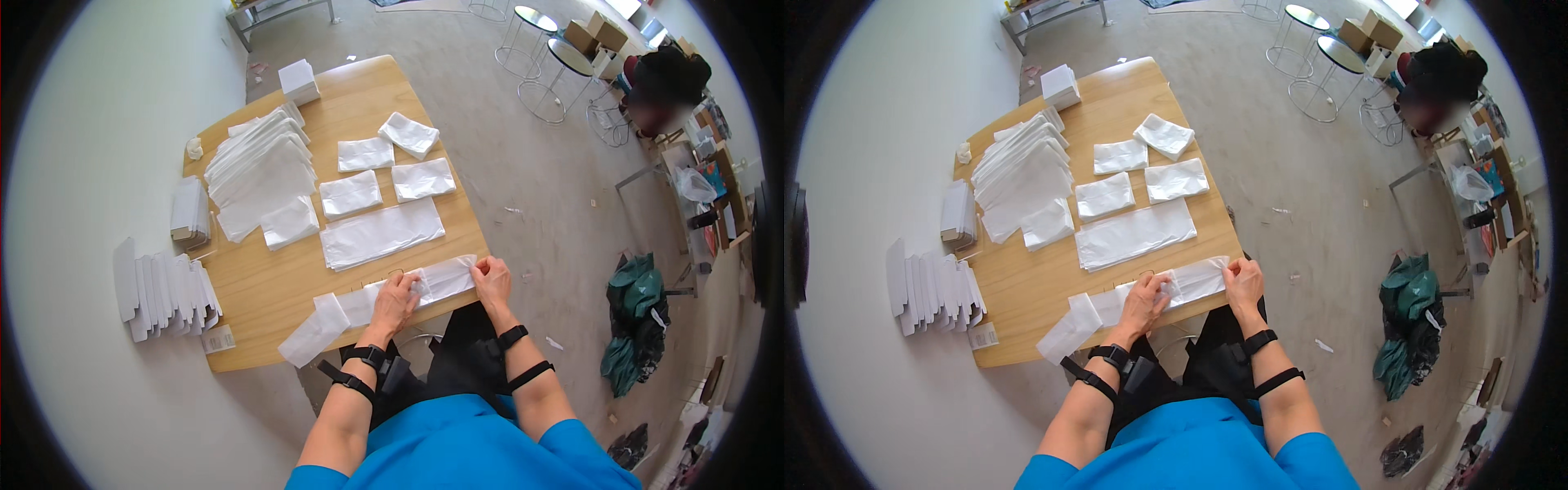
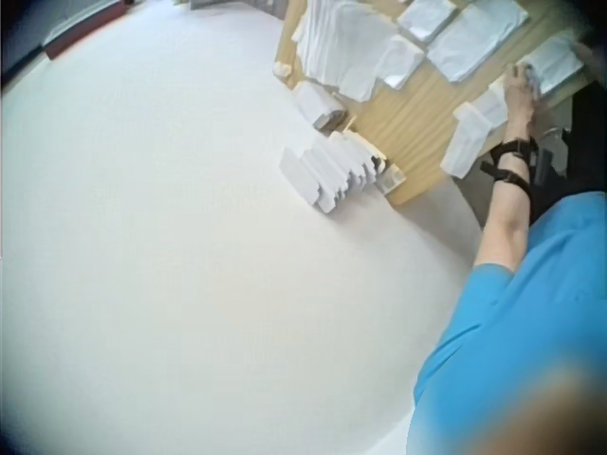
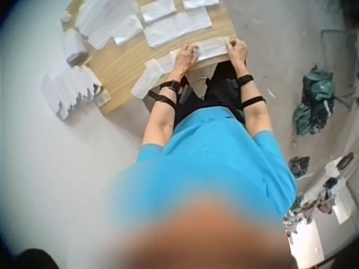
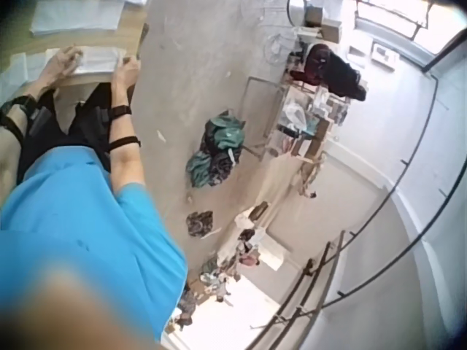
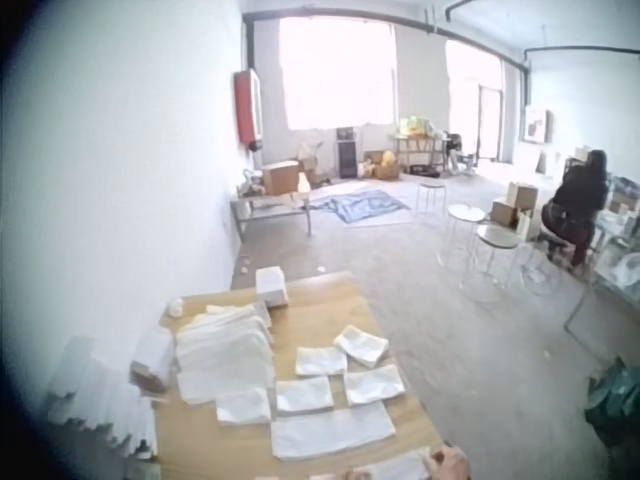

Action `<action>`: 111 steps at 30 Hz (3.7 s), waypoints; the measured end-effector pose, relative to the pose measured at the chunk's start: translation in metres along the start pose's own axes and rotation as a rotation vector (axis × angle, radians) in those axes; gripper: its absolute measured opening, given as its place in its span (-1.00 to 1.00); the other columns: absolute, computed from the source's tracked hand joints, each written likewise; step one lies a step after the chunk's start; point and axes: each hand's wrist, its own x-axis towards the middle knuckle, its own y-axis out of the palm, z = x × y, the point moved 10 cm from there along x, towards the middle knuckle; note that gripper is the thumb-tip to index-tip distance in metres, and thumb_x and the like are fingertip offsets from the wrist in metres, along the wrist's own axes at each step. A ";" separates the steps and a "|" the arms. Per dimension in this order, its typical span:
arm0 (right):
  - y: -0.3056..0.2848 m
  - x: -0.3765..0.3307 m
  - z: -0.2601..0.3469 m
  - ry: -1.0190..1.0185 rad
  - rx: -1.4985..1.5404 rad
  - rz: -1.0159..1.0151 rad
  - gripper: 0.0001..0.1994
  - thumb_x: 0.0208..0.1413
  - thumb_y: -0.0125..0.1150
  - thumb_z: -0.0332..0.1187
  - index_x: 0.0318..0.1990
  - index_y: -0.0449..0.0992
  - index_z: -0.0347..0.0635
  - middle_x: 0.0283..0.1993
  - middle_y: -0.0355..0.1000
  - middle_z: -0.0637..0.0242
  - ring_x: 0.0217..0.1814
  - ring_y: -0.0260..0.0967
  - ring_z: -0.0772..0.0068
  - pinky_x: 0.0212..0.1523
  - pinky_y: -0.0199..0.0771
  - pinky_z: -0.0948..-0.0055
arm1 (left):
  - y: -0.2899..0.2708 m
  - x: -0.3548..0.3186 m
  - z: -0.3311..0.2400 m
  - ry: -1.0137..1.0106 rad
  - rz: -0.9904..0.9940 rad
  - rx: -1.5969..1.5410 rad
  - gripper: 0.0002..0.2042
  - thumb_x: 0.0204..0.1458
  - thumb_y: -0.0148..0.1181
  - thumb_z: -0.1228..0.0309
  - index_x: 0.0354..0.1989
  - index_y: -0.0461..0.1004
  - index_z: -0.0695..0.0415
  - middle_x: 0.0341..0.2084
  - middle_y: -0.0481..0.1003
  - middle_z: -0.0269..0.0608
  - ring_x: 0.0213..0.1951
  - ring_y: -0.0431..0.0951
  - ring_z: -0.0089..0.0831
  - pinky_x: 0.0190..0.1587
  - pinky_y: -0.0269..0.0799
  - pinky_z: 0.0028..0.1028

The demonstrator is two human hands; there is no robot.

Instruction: Folding white rectangular sheets and stacking them on a table.

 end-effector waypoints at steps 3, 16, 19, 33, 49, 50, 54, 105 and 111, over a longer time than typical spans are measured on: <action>-0.004 -0.002 0.000 -0.052 0.064 -0.024 -0.83 -0.13 0.30 -0.34 -0.46 0.46 -0.21 -0.42 0.41 0.16 -0.33 0.41 0.14 -0.28 0.41 0.23 | 0.004 0.003 -0.005 0.010 0.045 0.020 -0.65 -0.10 0.20 0.52 -0.07 0.41 0.08 -0.35 0.35 -0.12 -0.27 0.45 -0.21 -0.19 0.40 -0.32; -0.001 -0.003 0.007 -0.010 0.183 0.024 -0.68 -0.08 0.29 -0.20 -0.27 0.48 -0.27 -0.36 0.51 0.06 -0.28 0.50 0.12 -0.23 0.47 0.28 | -0.060 -0.054 -0.016 0.075 -0.166 0.193 -0.48 -0.03 0.22 0.42 0.13 0.24 0.26 0.10 0.26 0.05 0.14 0.27 -0.02 0.18 0.19 -0.19; 0.000 -0.001 0.007 0.000 0.158 0.035 -0.68 -0.07 0.28 -0.20 -0.26 0.48 -0.28 -0.36 0.51 0.08 -0.28 0.50 0.13 -0.21 0.47 0.28 | -0.064 -0.090 0.001 -0.035 -0.121 0.402 -0.28 0.01 0.22 0.25 0.28 0.03 0.32 0.30 0.02 0.09 0.33 -0.01 -0.02 0.34 -0.09 -0.13; 0.003 -0.001 0.006 0.027 0.197 0.049 -0.67 -0.08 0.29 -0.24 -0.22 0.49 -0.29 -0.34 0.53 0.10 -0.29 0.52 0.17 -0.20 0.48 0.30 | -0.044 -0.111 0.045 -0.160 0.067 0.570 -0.11 0.04 0.14 0.02 0.36 -0.17 0.32 0.40 -0.26 0.01 0.42 -0.33 -0.10 0.40 -0.45 -0.09; 0.000 0.000 0.005 0.019 0.186 0.051 -0.66 -0.08 0.28 -0.22 -0.23 0.49 -0.30 -0.36 0.53 0.09 -0.31 0.51 0.14 -0.20 0.48 0.29 | -0.050 -0.107 0.029 -0.154 0.024 0.606 -0.13 0.02 0.17 0.05 0.37 -0.16 0.25 0.40 -0.25 -0.01 0.42 -0.32 -0.12 0.40 -0.43 -0.12; 0.000 0.000 0.005 0.030 0.195 0.056 -0.66 -0.08 0.28 -0.22 -0.23 0.49 -0.29 -0.36 0.53 0.09 -0.31 0.51 0.14 -0.20 0.48 0.28 | -0.054 -0.104 0.019 -0.145 -0.010 0.594 -0.19 0.01 0.20 0.14 0.35 -0.07 0.23 0.39 -0.19 0.00 0.41 -0.25 -0.08 0.40 -0.36 -0.11; 0.001 0.000 0.004 0.024 0.202 0.048 -0.66 -0.08 0.28 -0.22 -0.23 0.49 -0.29 -0.36 0.53 0.08 -0.30 0.52 0.14 -0.21 0.48 0.28 | -0.063 -0.068 -0.033 0.045 -0.191 0.347 -0.49 -0.01 0.23 0.35 0.14 0.30 0.20 0.20 0.20 0.01 0.26 0.13 -0.05 0.29 0.02 -0.17; 0.031 -0.095 0.161 -0.309 0.454 0.225 -0.73 -0.06 0.21 -0.51 -0.14 0.43 -0.34 -0.38 0.45 0.06 -0.38 0.45 0.10 -0.30 0.47 0.28 | -0.035 -0.034 0.026 -0.474 -0.237 -1.069 -0.39 0.11 0.19 0.26 0.25 0.10 0.28 -0.26 0.48 -0.21 -0.28 0.48 -0.53 -0.25 0.45 -0.51; 0.034 -0.110 0.159 -0.340 0.553 0.276 -0.80 -0.04 0.23 -0.46 -0.24 0.48 -0.34 -0.37 0.47 0.06 -0.42 0.46 0.19 -0.37 0.45 0.29 | -0.042 -0.052 0.075 -0.541 -0.378 -0.621 -0.44 -0.01 0.24 0.37 0.16 0.21 0.28 -0.43 0.50 -0.27 -0.40 0.49 -0.55 -0.36 0.43 -0.51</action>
